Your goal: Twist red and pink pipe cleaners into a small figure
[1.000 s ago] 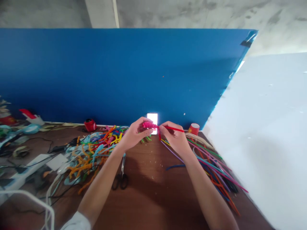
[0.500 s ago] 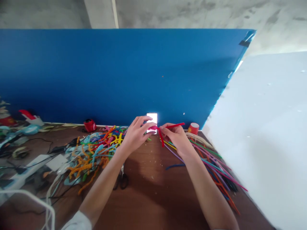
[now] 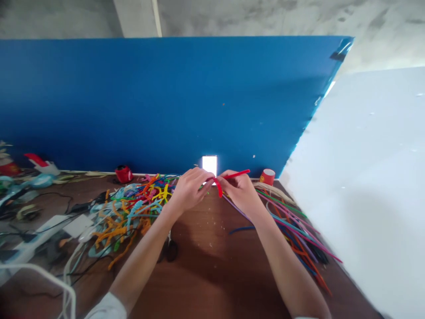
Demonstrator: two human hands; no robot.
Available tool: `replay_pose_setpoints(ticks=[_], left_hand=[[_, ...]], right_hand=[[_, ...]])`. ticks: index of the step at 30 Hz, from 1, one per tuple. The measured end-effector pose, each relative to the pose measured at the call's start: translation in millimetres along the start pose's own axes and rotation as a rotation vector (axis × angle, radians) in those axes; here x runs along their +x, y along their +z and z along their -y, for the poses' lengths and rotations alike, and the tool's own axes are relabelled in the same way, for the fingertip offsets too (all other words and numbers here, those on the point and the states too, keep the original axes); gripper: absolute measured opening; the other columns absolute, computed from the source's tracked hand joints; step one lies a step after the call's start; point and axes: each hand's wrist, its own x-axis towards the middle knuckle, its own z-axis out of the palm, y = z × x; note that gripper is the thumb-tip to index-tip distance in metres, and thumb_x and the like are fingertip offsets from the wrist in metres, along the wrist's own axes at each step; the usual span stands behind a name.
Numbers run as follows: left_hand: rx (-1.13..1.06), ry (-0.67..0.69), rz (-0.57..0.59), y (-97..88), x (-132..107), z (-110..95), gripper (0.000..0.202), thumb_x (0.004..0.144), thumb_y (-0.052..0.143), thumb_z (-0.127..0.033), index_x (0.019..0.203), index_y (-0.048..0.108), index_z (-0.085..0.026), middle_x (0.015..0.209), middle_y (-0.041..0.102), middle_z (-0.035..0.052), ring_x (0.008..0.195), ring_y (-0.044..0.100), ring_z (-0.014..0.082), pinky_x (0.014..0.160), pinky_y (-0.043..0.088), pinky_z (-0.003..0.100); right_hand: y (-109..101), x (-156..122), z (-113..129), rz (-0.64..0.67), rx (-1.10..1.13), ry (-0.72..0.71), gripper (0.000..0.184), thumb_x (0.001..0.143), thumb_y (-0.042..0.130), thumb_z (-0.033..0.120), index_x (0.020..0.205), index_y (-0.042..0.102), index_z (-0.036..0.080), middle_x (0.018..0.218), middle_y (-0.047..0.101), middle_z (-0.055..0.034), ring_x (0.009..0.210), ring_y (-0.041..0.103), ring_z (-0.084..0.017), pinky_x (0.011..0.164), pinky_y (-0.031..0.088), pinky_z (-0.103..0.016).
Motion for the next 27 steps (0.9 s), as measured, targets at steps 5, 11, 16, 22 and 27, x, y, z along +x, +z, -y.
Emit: replay_pose_setpoints(ticks=[5,11,16,22,27], left_hand=[[-0.417,-0.268,-0.068,3.0,1,-8,0.024,0.094,0.048,-0.036,0.086,0.063,-0.019,0.075,0.060,0.0012,0.067,0.049,0.0129,0.066,0.036,0.026],[-0.890,-0.528,-0.053,10.5,1,-5,0.026,0.086,0.054,-0.038,0.070,0.053,-0.017,0.058,0.046,-0.0041,0.052,0.037,0.0076,0.051,0.026,0.024],[-1.034,-0.662,-0.028,7.6,3,-7,0.028,0.083,0.057,-0.039,0.069,0.049,-0.017,0.056,0.044,-0.0047,0.049,0.036,0.0064,0.048,0.020,0.024],[-1.016,-0.631,-0.040,10.2,3,-5,0.028,0.084,0.058,-0.039,0.069,0.049,-0.017,0.056,0.043,-0.0051,0.049,0.035,0.0056,0.048,0.021,0.024],[-1.056,-0.642,-0.007,4.7,3,-6,0.030,0.084,0.059,-0.040,0.070,0.047,-0.017,0.057,0.043,-0.0054,0.048,0.033,0.0047,0.048,0.018,0.023]], right_hand=[[3,-1,2,-0.030,-0.178,-0.169,0.022,0.093,0.058,0.038,0.089,0.069,0.019,0.076,0.065,-0.0027,0.067,0.055,-0.015,0.060,0.042,-0.029],[5,-4,6,-0.052,-0.406,-0.417,0.019,0.097,0.053,0.028,0.094,0.071,0.022,0.086,0.068,-0.0056,0.079,0.062,-0.018,0.071,0.046,-0.031],[5,-5,-3,-0.072,-0.583,-0.583,0.016,0.096,0.053,0.021,0.099,0.069,0.023,0.088,0.068,-0.0061,0.078,0.061,-0.017,0.070,0.045,-0.030],[1,-5,5,0.025,-0.399,-0.412,0.016,0.095,0.057,0.028,0.097,0.072,0.021,0.085,0.067,-0.0045,0.076,0.060,-0.017,0.068,0.045,-0.030],[-18,-5,7,0.151,-0.032,-0.068,0.035,0.098,0.049,0.041,0.093,0.076,0.020,0.081,0.072,-0.0052,0.073,0.063,-0.018,0.066,0.048,-0.030]])
